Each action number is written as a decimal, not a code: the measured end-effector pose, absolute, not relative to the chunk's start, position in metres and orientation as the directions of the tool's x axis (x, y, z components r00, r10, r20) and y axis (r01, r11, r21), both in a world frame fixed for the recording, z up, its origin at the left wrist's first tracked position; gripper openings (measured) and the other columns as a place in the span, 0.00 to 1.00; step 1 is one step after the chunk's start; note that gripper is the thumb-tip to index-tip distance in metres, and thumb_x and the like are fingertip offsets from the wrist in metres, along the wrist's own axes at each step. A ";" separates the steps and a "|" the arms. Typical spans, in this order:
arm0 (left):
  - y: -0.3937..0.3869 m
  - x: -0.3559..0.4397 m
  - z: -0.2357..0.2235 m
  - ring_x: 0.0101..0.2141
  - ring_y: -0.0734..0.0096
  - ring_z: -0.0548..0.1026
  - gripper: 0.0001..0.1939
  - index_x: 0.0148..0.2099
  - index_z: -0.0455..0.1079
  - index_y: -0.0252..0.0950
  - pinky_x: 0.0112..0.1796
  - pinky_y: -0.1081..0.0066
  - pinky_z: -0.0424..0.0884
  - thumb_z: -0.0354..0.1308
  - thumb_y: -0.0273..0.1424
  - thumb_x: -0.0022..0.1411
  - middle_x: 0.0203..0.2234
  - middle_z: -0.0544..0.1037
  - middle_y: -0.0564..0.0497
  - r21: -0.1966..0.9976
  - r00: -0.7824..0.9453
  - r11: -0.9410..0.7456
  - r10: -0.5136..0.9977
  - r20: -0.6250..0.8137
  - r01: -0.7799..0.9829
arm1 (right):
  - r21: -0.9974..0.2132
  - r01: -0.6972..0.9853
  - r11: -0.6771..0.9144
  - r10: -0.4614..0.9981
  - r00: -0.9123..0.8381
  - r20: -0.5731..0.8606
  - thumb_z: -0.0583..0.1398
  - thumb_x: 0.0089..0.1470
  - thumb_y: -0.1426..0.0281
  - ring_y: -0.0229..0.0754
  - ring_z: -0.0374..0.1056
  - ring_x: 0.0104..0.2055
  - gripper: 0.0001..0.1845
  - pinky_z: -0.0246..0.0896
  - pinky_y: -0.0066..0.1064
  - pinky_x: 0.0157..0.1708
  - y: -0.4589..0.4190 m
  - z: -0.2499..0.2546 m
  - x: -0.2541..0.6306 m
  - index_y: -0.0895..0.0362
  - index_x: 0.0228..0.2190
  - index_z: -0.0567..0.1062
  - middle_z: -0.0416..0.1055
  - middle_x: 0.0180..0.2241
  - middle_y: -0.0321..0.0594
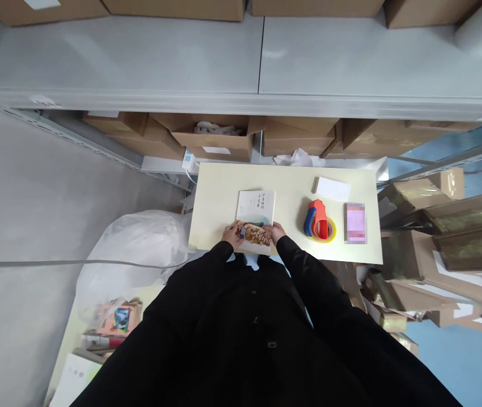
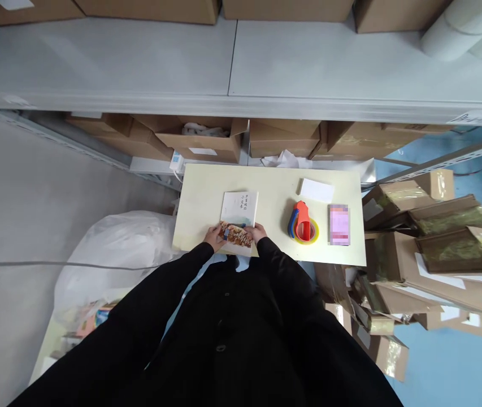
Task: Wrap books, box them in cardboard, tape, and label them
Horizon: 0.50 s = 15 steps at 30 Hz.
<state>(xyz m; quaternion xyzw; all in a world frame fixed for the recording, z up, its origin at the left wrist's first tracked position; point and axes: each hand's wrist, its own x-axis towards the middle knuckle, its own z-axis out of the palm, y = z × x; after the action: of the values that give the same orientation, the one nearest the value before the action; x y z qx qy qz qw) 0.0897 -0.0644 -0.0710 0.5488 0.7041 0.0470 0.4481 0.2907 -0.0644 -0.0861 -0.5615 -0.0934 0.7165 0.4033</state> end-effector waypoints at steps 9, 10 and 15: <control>-0.080 0.197 -0.058 0.41 0.59 0.76 0.21 0.46 0.73 0.36 0.41 0.63 0.73 0.59 0.43 0.53 0.40 0.76 0.44 0.762 0.272 0.520 0.725 -0.633 0.386 | -0.758 -0.327 -0.565 0.810 -0.042 -0.585 0.65 0.30 0.70 0.45 0.72 0.29 0.17 0.67 0.37 0.35 -0.093 -0.028 0.372 0.58 0.29 0.75 0.76 0.26 0.39; -0.078 0.204 -0.054 0.39 0.61 0.76 0.23 0.48 0.71 0.36 0.38 0.64 0.74 0.54 0.46 0.57 0.39 0.77 0.44 0.760 0.291 0.550 0.707 -0.645 0.348 | -0.791 -0.262 -0.553 0.823 -0.023 -0.568 0.65 0.30 0.69 0.45 0.72 0.30 0.17 0.67 0.37 0.35 -0.094 -0.025 0.372 0.58 0.30 0.75 0.76 0.26 0.39; -0.073 0.195 -0.040 0.38 0.64 0.78 0.30 0.58 0.60 0.40 0.32 0.66 0.74 0.46 0.52 0.61 0.46 0.75 0.44 0.742 0.243 0.643 0.702 -0.669 0.188 | -0.867 0.062 -0.494 0.869 0.064 -0.490 0.63 0.35 0.69 0.44 0.70 0.35 0.19 0.67 0.37 0.35 -0.098 -0.017 0.333 0.55 0.34 0.72 0.73 0.33 0.39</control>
<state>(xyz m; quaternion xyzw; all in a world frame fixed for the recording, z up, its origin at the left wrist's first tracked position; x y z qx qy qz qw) 0.1947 -0.0730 -0.0396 0.3795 0.5863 0.1858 0.6912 0.3326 -0.0980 -0.0174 -0.6409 -0.3632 0.5797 0.3481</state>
